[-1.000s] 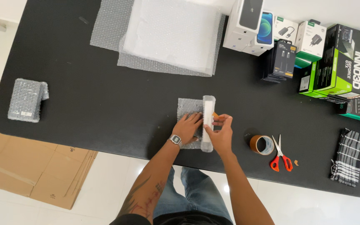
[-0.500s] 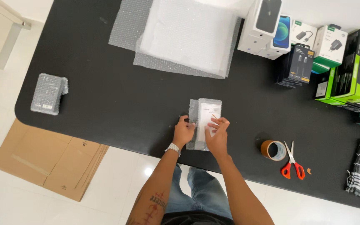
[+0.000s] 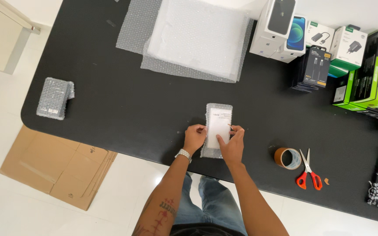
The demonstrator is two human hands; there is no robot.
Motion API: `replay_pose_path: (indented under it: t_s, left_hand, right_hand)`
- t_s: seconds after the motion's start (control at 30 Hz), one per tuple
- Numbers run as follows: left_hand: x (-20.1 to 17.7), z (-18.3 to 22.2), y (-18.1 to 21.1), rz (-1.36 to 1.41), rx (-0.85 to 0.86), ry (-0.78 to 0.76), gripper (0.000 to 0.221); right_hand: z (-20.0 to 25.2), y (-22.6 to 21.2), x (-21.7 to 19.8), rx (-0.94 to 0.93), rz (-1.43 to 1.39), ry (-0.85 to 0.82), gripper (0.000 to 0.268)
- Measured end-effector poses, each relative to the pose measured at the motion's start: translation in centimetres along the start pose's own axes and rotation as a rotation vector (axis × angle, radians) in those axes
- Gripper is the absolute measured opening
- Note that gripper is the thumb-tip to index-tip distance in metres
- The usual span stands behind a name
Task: The person wraps a smartphone box in bubble wrap and secures it with multiple pieces of brown packing tape. They repeatedly cut tape with scissors and apply it to seal the bubble wrap around the box.
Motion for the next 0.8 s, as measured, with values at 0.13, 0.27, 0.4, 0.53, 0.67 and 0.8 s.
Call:
replay_pose_path:
  t_s: [0.13,0.27,0.4,0.53,0.67,0.8]
  left_hand:
    - [-1.1,0.9,1.2,0.137,-0.002,-0.084,0.034]
    - [-1.8,1.5,5.0,0.043,0.209,-0.297,0.043]
    - [-3.6,2.7,12.0,-0.405,0.496,-0.561,0.045]
    - [-3.6,3.1,12.1,-0.593,0.675,-0.647,0.051]
    - [-2.9,2.6,9.7,-0.438,0.622,-0.553,0.036]
    - [-2.7,2.0,9.3,-0.309,0.531,-0.490,0.044]
  right_hand:
    - [0.3,-1.0,-0.6,-0.016,0.037,0.027,0.078]
    - [0.4,-1.0,-0.7,-0.038,0.098,0.028,0.075]
    - [0.3,-0.9,-0.5,-0.049,0.147,0.038,0.078]
    - [0.7,-2.0,-1.1,-0.062,0.196,0.072,0.078]
    - [0.6,-2.0,-1.5,0.020,0.158,-0.039,0.073]
    - [-0.1,-1.3,-1.9,0.116,0.003,-0.090,0.071]
Point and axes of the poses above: each hand's wrist, its own z-axis away from the middle knuckle, its own x-axis out of the palm, y = z × x, the point moved 8 cm from there along -z, towards the middle knuckle, and after that the axes turned 10 degrees about x, right-handed, at the moved point
